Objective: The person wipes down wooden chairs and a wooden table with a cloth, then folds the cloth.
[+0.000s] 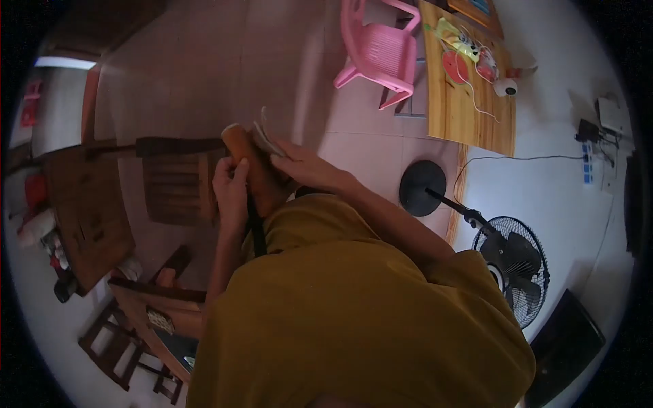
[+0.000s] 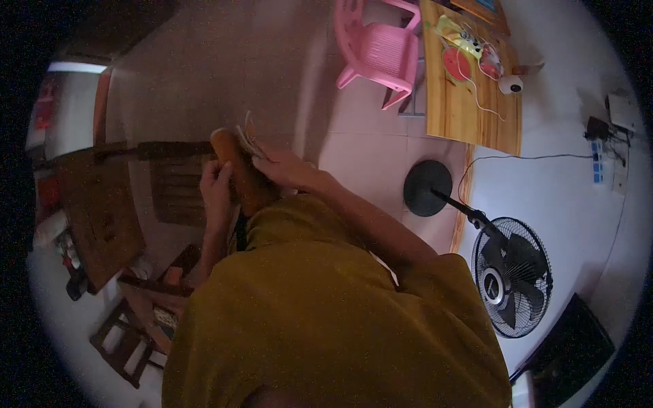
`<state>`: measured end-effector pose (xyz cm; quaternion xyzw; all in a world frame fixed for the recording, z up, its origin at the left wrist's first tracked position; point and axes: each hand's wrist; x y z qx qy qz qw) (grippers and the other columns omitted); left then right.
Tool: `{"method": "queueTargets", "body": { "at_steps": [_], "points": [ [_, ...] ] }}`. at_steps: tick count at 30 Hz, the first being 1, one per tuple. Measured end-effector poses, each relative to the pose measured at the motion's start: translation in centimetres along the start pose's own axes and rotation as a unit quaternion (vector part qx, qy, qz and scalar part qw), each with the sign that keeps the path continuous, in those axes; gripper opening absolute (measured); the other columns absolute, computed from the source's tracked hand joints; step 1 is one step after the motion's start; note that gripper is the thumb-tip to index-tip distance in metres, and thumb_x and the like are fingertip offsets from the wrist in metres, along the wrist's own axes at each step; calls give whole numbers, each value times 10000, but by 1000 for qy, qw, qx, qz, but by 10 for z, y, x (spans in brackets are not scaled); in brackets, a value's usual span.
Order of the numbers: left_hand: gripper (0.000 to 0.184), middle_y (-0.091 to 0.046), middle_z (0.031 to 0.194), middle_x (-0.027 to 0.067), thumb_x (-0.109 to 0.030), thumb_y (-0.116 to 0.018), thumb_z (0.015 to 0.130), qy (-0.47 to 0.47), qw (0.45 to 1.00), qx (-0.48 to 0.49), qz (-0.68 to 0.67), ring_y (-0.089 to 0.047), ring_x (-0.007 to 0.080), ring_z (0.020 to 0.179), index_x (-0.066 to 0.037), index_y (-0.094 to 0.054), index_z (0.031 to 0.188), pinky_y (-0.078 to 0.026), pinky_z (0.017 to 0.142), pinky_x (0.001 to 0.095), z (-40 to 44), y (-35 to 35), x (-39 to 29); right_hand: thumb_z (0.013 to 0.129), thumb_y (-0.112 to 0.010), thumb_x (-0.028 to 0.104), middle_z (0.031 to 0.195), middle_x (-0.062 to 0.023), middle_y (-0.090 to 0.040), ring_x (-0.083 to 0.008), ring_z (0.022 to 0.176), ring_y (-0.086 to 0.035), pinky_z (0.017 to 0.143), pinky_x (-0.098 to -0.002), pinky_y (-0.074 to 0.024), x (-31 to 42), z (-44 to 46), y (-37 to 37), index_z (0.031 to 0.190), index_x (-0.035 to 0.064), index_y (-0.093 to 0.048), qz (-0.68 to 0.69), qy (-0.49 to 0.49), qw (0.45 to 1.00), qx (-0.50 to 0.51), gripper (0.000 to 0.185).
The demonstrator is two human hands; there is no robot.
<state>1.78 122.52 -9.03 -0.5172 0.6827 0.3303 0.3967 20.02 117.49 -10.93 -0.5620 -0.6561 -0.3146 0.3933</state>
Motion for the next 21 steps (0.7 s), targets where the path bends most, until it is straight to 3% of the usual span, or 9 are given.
{"method": "queueTargets", "body": {
  "at_steps": [2,4,6,8,9,11,15,17,21],
  "points": [
    [166,-548,841,-34,-219,-550,979,25,999,33,-3,-501,57,729,-57,-577,954,-433,625,238,-3,-25,-17,974,-469,363,1295,-167,-528,-267,1119,-564,845,-370,-507,-9,-2,-6,1478,97,-282,69,107,992,4,600],
    [189,-551,854,-31,-237,-535,988,51,996,67,-5,-509,60,743,-55,-577,961,-442,639,245,1,-37,-23,960,-490,386,1300,-187,-526,-293,1131,-564,889,-385,-488,18,-21,3,1484,91,-262,68,66,995,-28,643],
    [337,-584,1088,58,-291,-442,1014,107,980,165,-7,-562,149,978,-28,-560,1188,-467,831,318,11,-43,-17,946,-511,409,1306,-207,-524,-319,1143,-564,932,-399,-469,25,-32,11,1490,85,-241,64,23,996,-55,688],
    [365,-582,1118,61,-312,-430,1015,118,970,214,-2,-566,157,1012,-37,-550,1223,-469,857,330,18,-56,-24,921,-558,391,1323,-246,-509,-387,1219,-507,1023,-409,-396,6,-31,17,1433,-20,-275,26,35,992,-116,715],
    [394,-580,1148,63,-333,-417,1016,136,959,248,-1,-569,164,1045,-46,-539,1257,-472,882,342,21,-63,-26,921,-558,391,1323,-246,-509,-387,1219,-507,1023,-409,-396,-5,-31,19,1433,-20,-275,26,38,991,-127,715],
    [401,-579,1167,69,-341,-428,1014,147,945,292,-2,-569,169,1068,-53,-533,1272,-473,898,350,31,-78,-23,888,-630,357,1244,-205,-568,-331,1152,-556,987,-393,-425,-19,-32,24,1392,-11,-348,36,40,968,-246,685],
    [441,-579,1188,69,-371,-455,1011,149,904,394,73,-574,172,1059,-58,-509,1317,-475,909,350,53,-95,-27,854,-679,277,1163,-173,-604,-262,1075,-589,949,-368,-455,-4,-41,42,1324,-5,-441,95,55,956,-271,598],
    [441,-581,1174,63,-365,-463,1012,129,898,409,99,-575,173,1046,-56,-502,1324,-478,906,347,68,-97,-34,842,-672,281,1278,-173,-551,-283,1212,-526,1035,-385,-403,-9,-32,45,1366,-20,-384,155,28,951,-265,670],
    [407,-571,1140,48,-344,-492,1007,113,883,428,155,-576,171,1012,-62,-503,1300,-481,897,331,108,-85,-36,853,-652,209,1277,-156,-555,-247,1193,-529,1026,-373,-410,-20,0,48,1346,-19,-420,192,37,949,-249,591]
  ]
}}
Point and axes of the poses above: each hand's wrist, its own z-axis towards the middle knuckle, its own y-axis out of the back of the hand, x = y × z
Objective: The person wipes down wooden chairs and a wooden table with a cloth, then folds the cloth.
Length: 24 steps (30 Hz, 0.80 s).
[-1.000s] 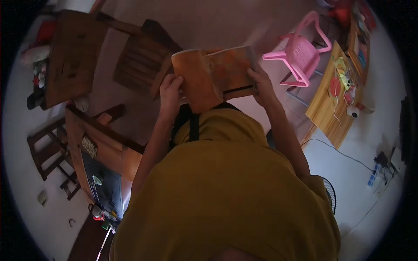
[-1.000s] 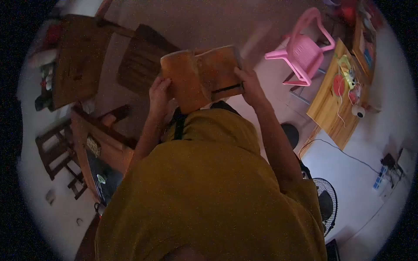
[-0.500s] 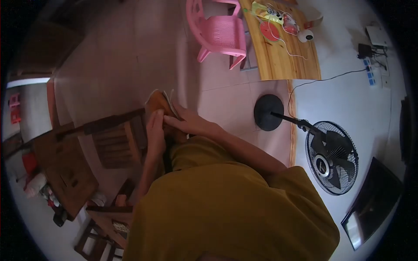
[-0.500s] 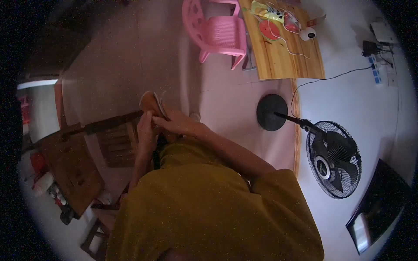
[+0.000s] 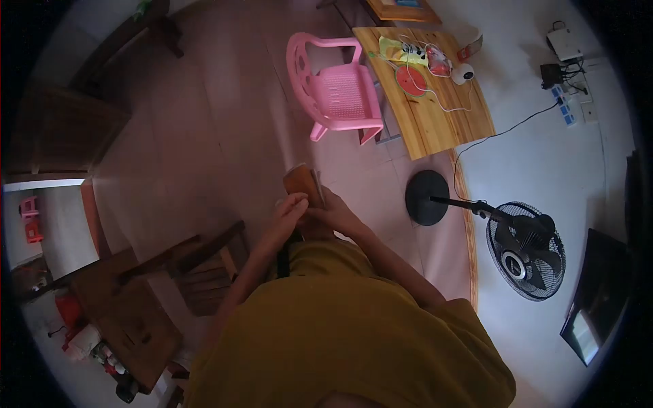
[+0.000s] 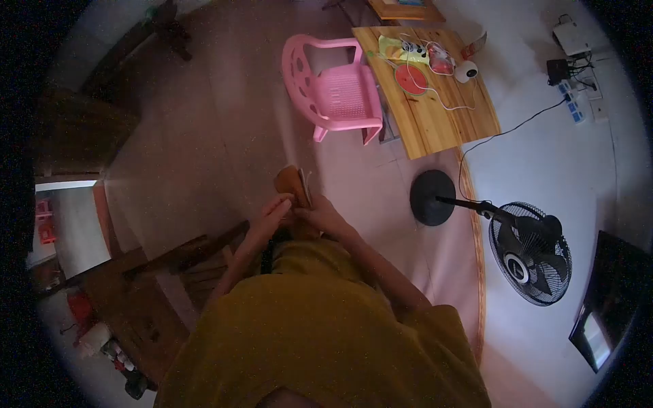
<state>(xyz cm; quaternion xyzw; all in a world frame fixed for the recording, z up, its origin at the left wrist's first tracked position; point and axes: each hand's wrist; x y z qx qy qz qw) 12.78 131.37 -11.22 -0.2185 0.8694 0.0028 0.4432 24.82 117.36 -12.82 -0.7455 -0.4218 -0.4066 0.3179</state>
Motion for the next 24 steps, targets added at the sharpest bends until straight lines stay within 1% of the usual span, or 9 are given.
{"method": "queueTargets", "body": {
  "at_steps": [3,6,7,9,11,12,17,22,24],
  "points": [
    [351,-573,1095,51,-332,-508,1003,33,997,2,-72,-577,164,996,-67,-536,1231,-481,880,318,10,36,19,848,-636,143,1257,-150,-571,-239,1164,-546,1013,-363,-421,-19,21,7,1323,-21,-447,-67,56,995,-47,537],
    [335,-575,1072,50,-339,-509,1003,94,993,-54,-40,-573,158,980,-59,-546,1183,-477,868,309,2,48,-18,833,-641,118,1129,-185,-635,-323,1044,-610,930,-401,-464,-21,27,11,1282,-22,-470,-141,92,971,-167,500],
    [335,-575,1072,50,-339,-509,1003,88,994,-52,-39,-573,158,980,-59,-546,1183,-477,868,309,5,55,-20,831,-632,104,1122,-184,-634,-309,1030,-615,922,-396,-472,-32,30,19,1269,-29,-478,-146,52,967,-203,483],
    [333,-578,937,33,-352,-560,952,45,997,-63,-20,-544,104,825,-71,-575,1130,-451,723,234,13,66,-19,829,-623,89,1116,-182,-633,-295,1016,-620,913,-392,-479,-42,30,29,1255,-36,-485,-154,12,958,-241,465],
    [328,-580,992,38,-347,-527,979,61,997,-47,-28,-550,124,889,-67,-567,1146,-458,781,265,24,77,-10,821,-617,71,1098,-169,-633,-260,998,-622,890,-375,-492,-46,25,34,1255,-39,-477,23,-36,953,-298,469],
    [324,-581,1046,42,-341,-494,1007,78,996,-33,-32,-555,143,954,-64,-559,1162,-465,840,296,29,82,-8,821,-617,71,1098,-169,-633,-260,998,-622,890,-375,-492,-42,21,35,1255,-39,-477,21,-35,953,-300,469],
    [329,-591,1055,45,-358,-507,994,89,996,14,-27,-548,137,947,-68,-574,1134,-450,829,286,52,81,-15,820,-624,52,1038,-113,-635,-192,928,-618,841,-327,-509,-39,17,44,1189,-35,-522,50,-35,939,-338,393],
    [398,-576,1111,49,-399,-508,978,91,994,28,45,-541,147,979,-55,-564,1168,-441,857,305,82,80,-47,812,-611,55,1041,-121,-635,-204,942,-615,857,-335,-502,-40,44,72,1193,-41,-518,-20,-70,941,-331,403],
    [318,-606,866,32,-313,-529,953,31,997,-33,57,-580,133,792,-24,-624,1047,-475,690,281,95,84,-62,810,-605,59,1044,-127,-636,-211,948,-615,866,-339,-498,-25,65,82,1199,-42,-516,-44,-64,942,-326,411]
  ]
}}
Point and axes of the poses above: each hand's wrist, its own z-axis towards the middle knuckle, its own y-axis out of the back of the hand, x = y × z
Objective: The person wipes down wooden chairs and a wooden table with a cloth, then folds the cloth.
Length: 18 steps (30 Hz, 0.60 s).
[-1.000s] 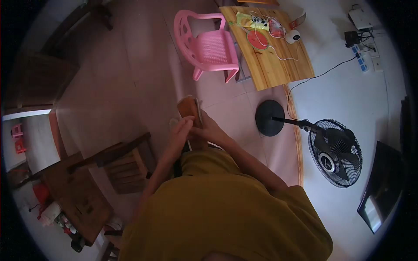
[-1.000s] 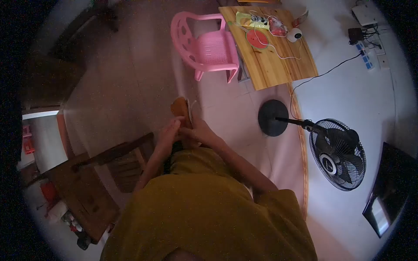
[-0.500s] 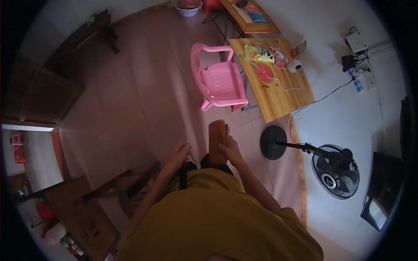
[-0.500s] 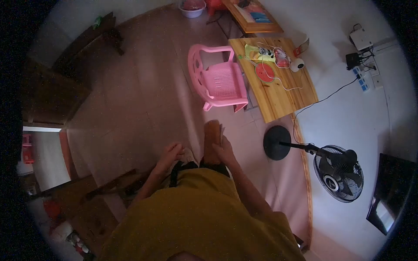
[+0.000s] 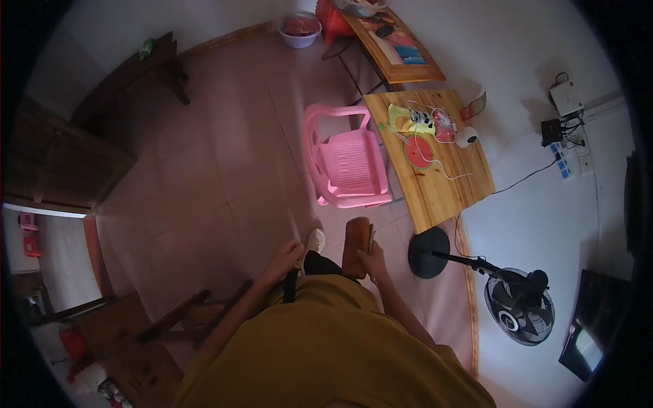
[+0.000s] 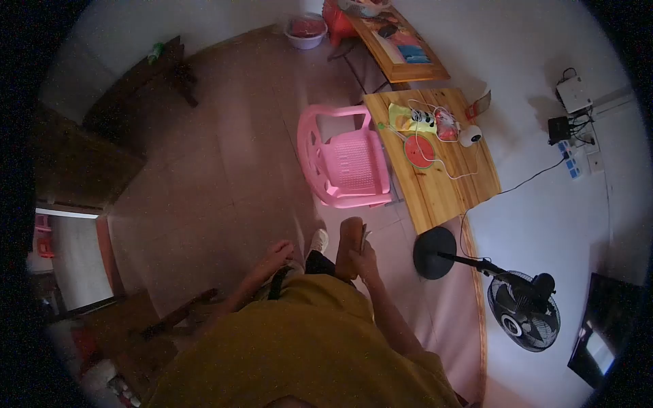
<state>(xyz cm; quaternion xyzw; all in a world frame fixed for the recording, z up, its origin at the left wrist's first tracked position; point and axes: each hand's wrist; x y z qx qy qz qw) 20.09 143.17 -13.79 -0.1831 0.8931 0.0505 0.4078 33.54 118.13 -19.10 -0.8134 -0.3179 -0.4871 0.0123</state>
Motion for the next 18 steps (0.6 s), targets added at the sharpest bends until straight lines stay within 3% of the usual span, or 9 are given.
{"method": "queueTargets", "body": {
  "at_steps": [3,6,8,9,11,12,14,18],
  "points": [
    [352,-624,884,66,-326,-528,952,-21,994,-49,94,-594,173,847,-4,-621,1060,-483,743,324,15,26,-8,808,-594,64,1067,-140,-639,-223,977,-611,890,-346,-488,36,27,0,1220,-43,-509,28,46,998,38,434],
    [381,-642,928,117,-339,-518,954,-49,985,-145,84,-601,205,891,6,-615,1082,-479,794,362,47,68,72,807,-592,74,1091,-157,-641,-234,998,-614,897,-353,-484,52,66,-1,1235,-42,-505,-96,76,990,64,452],
    [388,-648,953,139,-345,-514,951,13,978,-203,41,-608,217,906,3,-615,1091,-475,810,368,20,77,76,813,-611,135,1057,-213,-647,-325,976,-642,839,-409,-505,63,85,-4,1227,-18,-512,-66,140,985,76,453],
    [396,-653,977,160,-351,-511,948,61,967,-246,2,-616,229,921,-1,-616,1099,-471,827,375,13,81,74,830,-612,129,1078,-208,-644,-320,992,-636,857,-404,-501,81,86,-7,1251,-24,-494,-22,150,985,79,463],
    [394,-652,1003,175,-348,-522,935,57,967,-192,160,-623,246,925,0,-615,1097,-476,806,388,-5,111,94,824,-596,99,1091,-185,-643,-285,1004,-630,880,-385,-492,98,99,-10,1249,-23,-501,-60,132,987,73,453],
    [394,-652,1003,175,-348,-522,935,57,966,-203,151,-623,246,925,0,-615,1097,-476,806,388,-9,121,104,817,-580,70,1104,-161,-642,-250,1016,-623,902,-366,-484,107,107,-13,1247,-23,-508,-91,110,988,59,446],
    [365,-645,1018,180,-313,-508,933,202,943,-186,187,-620,278,917,-9,-613,1104,-479,783,402,-17,138,130,819,-586,78,1102,-163,-642,-254,1013,-624,900,-371,-485,121,117,-24,1247,-21,-508,-72,133,986,66,446],
    [340,-653,1045,188,-279,-523,902,184,943,-248,125,-621,319,922,-20,-626,1096,-497,768,429,-16,158,172,815,-616,108,1102,-169,-642,-278,1012,-628,898,-385,-485,168,123,-58,1248,-10,-512,8,159,983,90,461]
  ]
}}
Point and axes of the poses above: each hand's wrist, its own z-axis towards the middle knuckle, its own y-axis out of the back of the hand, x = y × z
